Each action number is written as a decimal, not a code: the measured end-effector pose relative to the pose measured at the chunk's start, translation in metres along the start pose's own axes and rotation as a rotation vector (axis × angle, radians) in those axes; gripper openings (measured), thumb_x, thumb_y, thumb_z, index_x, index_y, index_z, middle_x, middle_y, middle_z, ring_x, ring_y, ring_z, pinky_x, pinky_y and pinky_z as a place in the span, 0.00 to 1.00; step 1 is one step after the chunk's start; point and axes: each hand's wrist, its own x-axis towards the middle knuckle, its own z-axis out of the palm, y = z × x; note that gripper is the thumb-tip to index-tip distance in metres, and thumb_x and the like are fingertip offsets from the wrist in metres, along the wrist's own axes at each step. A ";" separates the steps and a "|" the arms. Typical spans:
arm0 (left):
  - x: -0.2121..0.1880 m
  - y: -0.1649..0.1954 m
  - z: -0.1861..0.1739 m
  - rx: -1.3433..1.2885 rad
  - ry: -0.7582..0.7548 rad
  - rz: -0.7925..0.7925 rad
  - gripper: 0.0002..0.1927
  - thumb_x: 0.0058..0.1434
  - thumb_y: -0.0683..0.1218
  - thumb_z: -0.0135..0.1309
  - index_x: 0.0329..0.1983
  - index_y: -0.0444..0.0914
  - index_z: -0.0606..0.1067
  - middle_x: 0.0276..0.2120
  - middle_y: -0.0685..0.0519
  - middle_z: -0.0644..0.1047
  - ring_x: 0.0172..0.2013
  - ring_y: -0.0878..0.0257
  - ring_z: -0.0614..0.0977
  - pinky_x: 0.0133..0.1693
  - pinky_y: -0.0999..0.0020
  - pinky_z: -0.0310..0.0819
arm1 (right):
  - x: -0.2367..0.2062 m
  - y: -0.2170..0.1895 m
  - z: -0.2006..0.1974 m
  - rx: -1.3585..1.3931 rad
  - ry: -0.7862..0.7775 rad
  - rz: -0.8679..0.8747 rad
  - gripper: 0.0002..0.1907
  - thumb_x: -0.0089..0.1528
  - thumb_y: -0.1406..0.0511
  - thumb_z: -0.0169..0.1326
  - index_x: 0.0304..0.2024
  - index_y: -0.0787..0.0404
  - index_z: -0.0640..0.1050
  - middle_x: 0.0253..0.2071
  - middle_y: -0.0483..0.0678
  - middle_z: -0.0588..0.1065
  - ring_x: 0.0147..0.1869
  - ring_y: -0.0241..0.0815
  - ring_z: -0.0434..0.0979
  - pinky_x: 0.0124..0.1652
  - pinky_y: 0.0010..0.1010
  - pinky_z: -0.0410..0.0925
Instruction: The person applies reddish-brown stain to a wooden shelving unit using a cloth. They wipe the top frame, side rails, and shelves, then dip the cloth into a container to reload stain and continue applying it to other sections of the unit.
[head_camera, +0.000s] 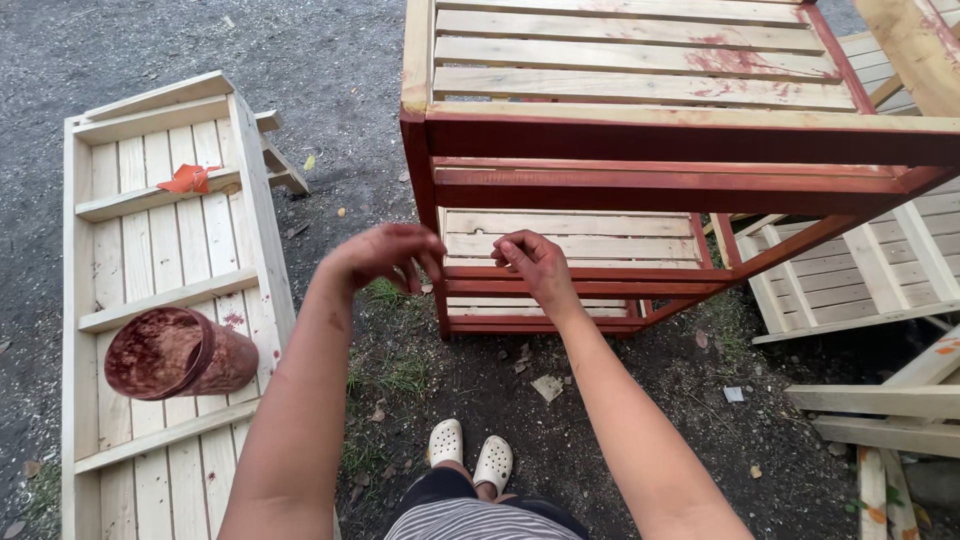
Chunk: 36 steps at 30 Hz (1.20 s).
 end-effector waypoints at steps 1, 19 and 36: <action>-0.001 0.002 -0.004 -0.024 0.071 0.043 0.15 0.70 0.53 0.47 0.48 0.40 0.78 0.33 0.52 0.84 0.24 0.64 0.81 0.31 0.67 0.80 | -0.002 -0.004 0.002 -0.013 -0.001 0.007 0.14 0.68 0.59 0.55 0.45 0.63 0.80 0.38 0.45 0.81 0.44 0.34 0.80 0.46 0.26 0.74; 0.097 0.024 -0.071 -0.836 0.246 0.126 0.26 0.69 0.62 0.44 0.51 0.36 0.73 0.43 0.44 0.80 0.39 0.51 0.81 0.40 0.59 0.77 | -0.005 -0.013 0.087 -0.008 -0.269 -0.016 0.12 0.69 0.61 0.53 0.52 0.60 0.79 0.48 0.44 0.80 0.51 0.33 0.80 0.50 0.27 0.74; 0.193 0.073 -0.074 -1.014 -0.240 0.478 0.30 0.67 0.55 0.49 0.65 0.32 0.68 0.57 0.41 0.77 0.55 0.47 0.82 0.58 0.49 0.79 | 0.024 0.029 0.167 -0.206 -0.353 0.301 0.28 0.63 0.57 0.60 0.65 0.53 0.73 0.57 0.42 0.78 0.53 0.33 0.78 0.54 0.31 0.72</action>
